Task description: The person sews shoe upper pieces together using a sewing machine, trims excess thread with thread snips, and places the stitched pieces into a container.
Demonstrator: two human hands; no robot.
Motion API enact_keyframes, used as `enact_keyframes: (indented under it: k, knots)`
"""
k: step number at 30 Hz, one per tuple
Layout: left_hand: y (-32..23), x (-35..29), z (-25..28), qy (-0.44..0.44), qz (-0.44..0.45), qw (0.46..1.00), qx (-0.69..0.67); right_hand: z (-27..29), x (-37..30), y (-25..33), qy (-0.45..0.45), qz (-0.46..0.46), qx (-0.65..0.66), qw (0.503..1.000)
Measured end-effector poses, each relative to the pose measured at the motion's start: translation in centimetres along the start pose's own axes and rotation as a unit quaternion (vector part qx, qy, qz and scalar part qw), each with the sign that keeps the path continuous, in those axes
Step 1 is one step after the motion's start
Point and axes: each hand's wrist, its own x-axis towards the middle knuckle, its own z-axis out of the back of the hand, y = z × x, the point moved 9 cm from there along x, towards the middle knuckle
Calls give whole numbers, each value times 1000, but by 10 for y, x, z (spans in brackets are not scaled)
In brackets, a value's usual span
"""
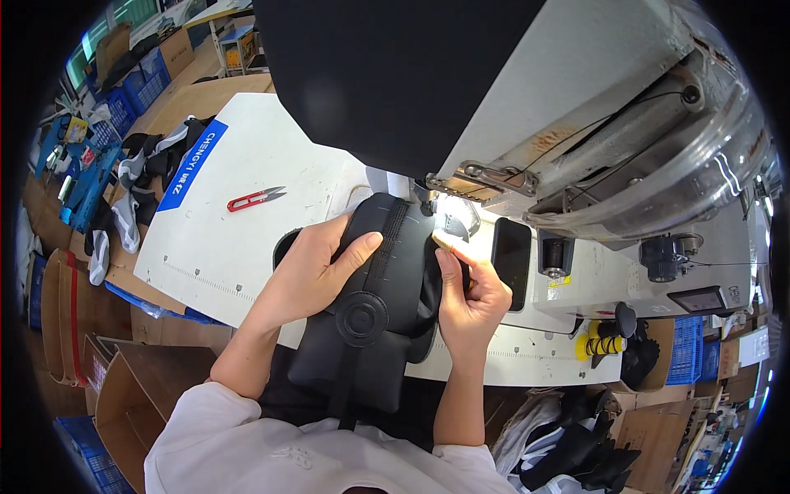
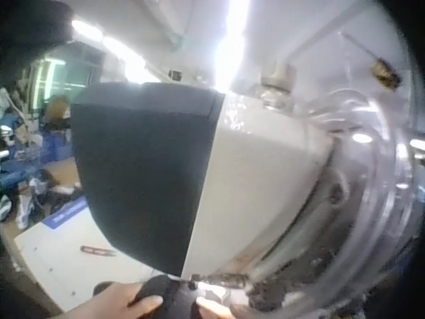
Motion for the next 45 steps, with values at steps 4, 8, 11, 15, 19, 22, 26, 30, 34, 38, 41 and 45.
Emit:
enact_keyframes:
  k: [4, 8, 11, 15, 19, 22, 26, 30, 34, 38, 41, 45]
  knots:
    - [-9, 3, 2, -15, -25, 999, 20, 2, -2, -1, -7, -4, 3, 1000]
    - [-6, 1, 1, 0, 7, 1000, 27, -3, 0, -3, -5, 18, 10, 1000]
    - [-6, 3, 2, -7, 11, 1000, 21, -4, 1, 3, -7, 65, 20, 998]
    - [-5, 7, 3, -6, 13, 1000, -9, -3, 2, -2, 3, 9, 4, 1000]
    - [-10, 6, 3, 9, 5, 1000, 20, -5, 2, -1, 11, 0, 14, 1000]
    - [-15, 6, 4, 4, 0, 999, 31, -3, 2, 6, -12, 48, 35, 998]
    - [-19, 9, 2, 23, -14, 1000, 14, -3, 1, -2, -11, 12, 33, 999]
    - [-21, 13, -1, 46, -32, 998, -11, -2, 0, -1, -7, -1, 26, 1000]
    - [-17, 15, -1, 56, -22, 998, -28, -4, -1, -1, 1, -20, -2, 1000]
    - [-17, 19, -1, 69, -18, 997, -30, -5, 0, 4, -4, 13, 18, 1000]
    - [-16, 22, 1, 73, -4, 997, -6, -5, -1, 0, 0, -8, 11, 1000]
    - [-20, 21, 3, 77, 2, 997, 9, -5, -1, -4, -6, -28, 17, 999]
